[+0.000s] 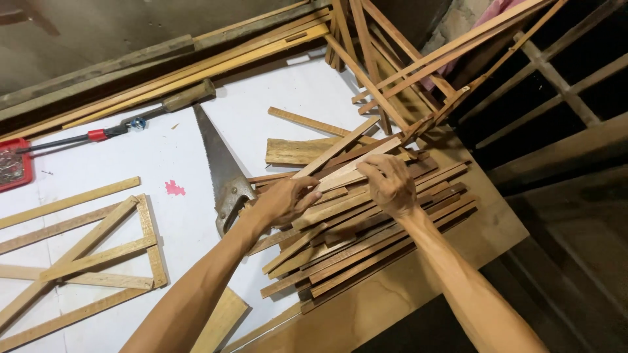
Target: The person assembles a rectangular wooden frame with diagonal cross-bracing on a white workbench. They position the pieces, hammer nails to secure joints, mark alignment with a marker, and add a horizontal brace across the center. Tools and fasteners are used throughout the process.
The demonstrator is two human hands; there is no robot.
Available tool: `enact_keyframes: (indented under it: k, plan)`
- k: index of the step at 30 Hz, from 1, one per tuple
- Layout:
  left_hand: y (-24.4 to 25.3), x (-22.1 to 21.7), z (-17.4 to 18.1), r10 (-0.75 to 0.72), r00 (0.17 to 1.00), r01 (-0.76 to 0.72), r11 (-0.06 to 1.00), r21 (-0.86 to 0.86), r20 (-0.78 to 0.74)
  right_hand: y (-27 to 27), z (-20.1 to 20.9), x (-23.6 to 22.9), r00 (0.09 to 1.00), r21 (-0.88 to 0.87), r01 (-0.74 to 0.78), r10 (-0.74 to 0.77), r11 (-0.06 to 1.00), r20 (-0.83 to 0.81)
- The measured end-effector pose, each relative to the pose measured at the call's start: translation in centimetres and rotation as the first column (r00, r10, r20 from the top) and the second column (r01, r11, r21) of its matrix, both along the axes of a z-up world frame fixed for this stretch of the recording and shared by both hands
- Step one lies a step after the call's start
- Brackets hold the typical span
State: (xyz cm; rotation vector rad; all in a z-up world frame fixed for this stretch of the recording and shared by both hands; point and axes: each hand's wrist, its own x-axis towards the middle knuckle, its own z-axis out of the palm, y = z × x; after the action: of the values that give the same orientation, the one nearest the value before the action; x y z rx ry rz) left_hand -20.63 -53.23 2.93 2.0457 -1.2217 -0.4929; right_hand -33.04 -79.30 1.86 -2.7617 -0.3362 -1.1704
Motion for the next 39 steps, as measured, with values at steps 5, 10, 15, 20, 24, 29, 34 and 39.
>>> enact_keyframes:
  k: [5, 10, 15, 20, 24, 29, 34, 39]
  plan:
    - [3.4, -2.3, 6.7, 0.145, 0.989, -0.149, 0.976, 0.158, 0.031, 4.2, 3.4, -0.2, 0.999, -0.036, 0.015, -0.013, 0.999, 0.044]
    - [11.4, -2.4, 9.1, 0.329, 0.925, -0.342, 0.939, 0.034, 0.191, 11.5, 5.4, 3.2, 0.995, -0.014, -0.092, 0.093, 0.996, 0.040]
    - [21.0, -2.8, 13.1, 0.499, 0.839, -0.531, 0.838, 0.123, 0.216, 20.5, 7.8, 7.5, 0.940, -0.029, -0.326, 0.327, 0.945, 0.095]
    - [32.1, -2.9, 13.3, 0.607, 0.738, -0.627, 0.778, -0.031, 0.296, 31.1, 9.1, 11.2, 0.865, -0.060, -0.486, 0.490, 0.872, 0.107]
    - [40.7, -3.2, 13.5, 0.697, 0.661, -0.711, 0.700, -0.064, 0.279, 39.7, 9.6, 12.8, 0.802, -0.030, -0.592, 0.593, 0.805, 0.069]
    - [50.7, -2.3, 12.4, 0.695, 0.638, -0.725, 0.687, -0.046, 0.332, 49.4, 10.1, 13.5, 0.802, -0.079, -0.585, 0.590, 0.807, 0.093]
    - [57.3, -1.2, 13.1, 0.691, 0.644, -0.742, 0.668, 0.050, 0.329, 56.0, 8.2, 14.0, 0.850, -0.072, -0.524, 0.526, 0.849, 0.009]
    - [60.8, -0.7, 10.5, 0.632, 0.737, -0.658, 0.752, 0.039, 0.238, 59.2, 5.4, 12.1, 0.864, -0.005, -0.498, 0.496, 0.867, -0.089]
